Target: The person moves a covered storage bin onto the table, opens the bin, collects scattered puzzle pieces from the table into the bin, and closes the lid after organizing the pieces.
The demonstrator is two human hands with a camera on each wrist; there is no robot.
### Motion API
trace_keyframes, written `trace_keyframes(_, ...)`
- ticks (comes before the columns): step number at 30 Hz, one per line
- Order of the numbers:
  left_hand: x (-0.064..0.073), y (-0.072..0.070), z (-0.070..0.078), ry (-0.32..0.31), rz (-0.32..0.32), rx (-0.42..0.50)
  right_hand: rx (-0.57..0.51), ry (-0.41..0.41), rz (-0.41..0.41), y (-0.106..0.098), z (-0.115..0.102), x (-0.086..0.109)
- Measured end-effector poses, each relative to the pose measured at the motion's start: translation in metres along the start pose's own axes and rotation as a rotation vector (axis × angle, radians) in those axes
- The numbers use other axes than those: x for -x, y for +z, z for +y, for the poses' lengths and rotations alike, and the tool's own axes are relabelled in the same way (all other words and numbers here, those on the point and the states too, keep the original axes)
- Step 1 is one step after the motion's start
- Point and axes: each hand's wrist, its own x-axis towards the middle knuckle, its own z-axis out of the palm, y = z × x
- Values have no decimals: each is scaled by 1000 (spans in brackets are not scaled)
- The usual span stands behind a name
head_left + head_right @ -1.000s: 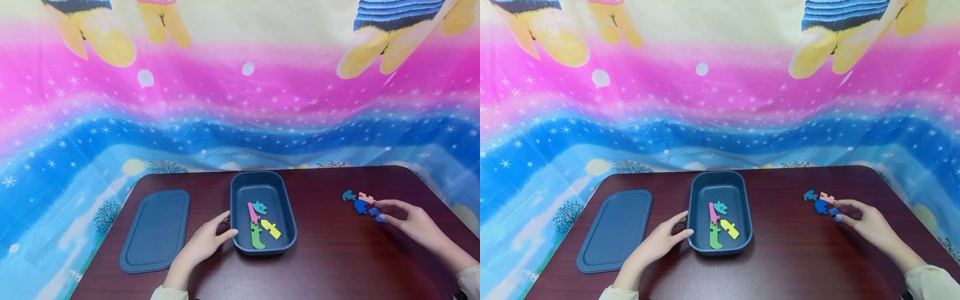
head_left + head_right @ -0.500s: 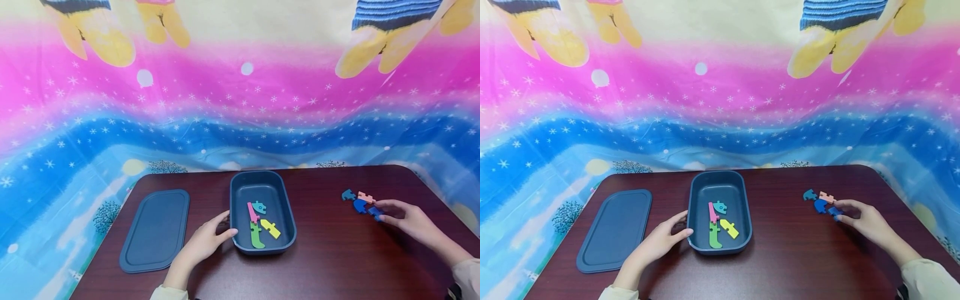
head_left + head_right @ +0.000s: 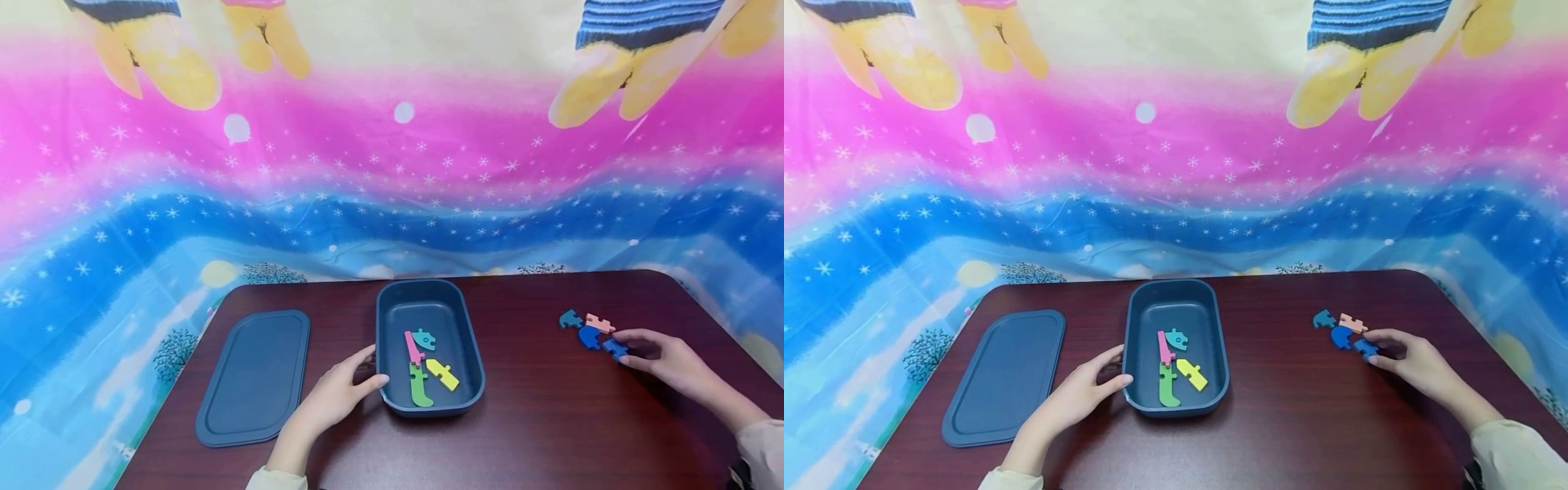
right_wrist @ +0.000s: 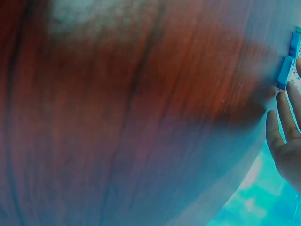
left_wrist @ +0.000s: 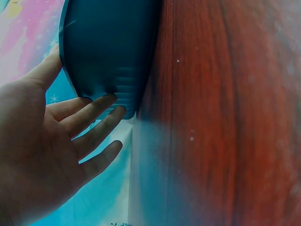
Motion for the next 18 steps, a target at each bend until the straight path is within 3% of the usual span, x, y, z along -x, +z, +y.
trace_keyframes(18,1,0,-2,-17,2,-8,49,-13,-12,3,0,-7)
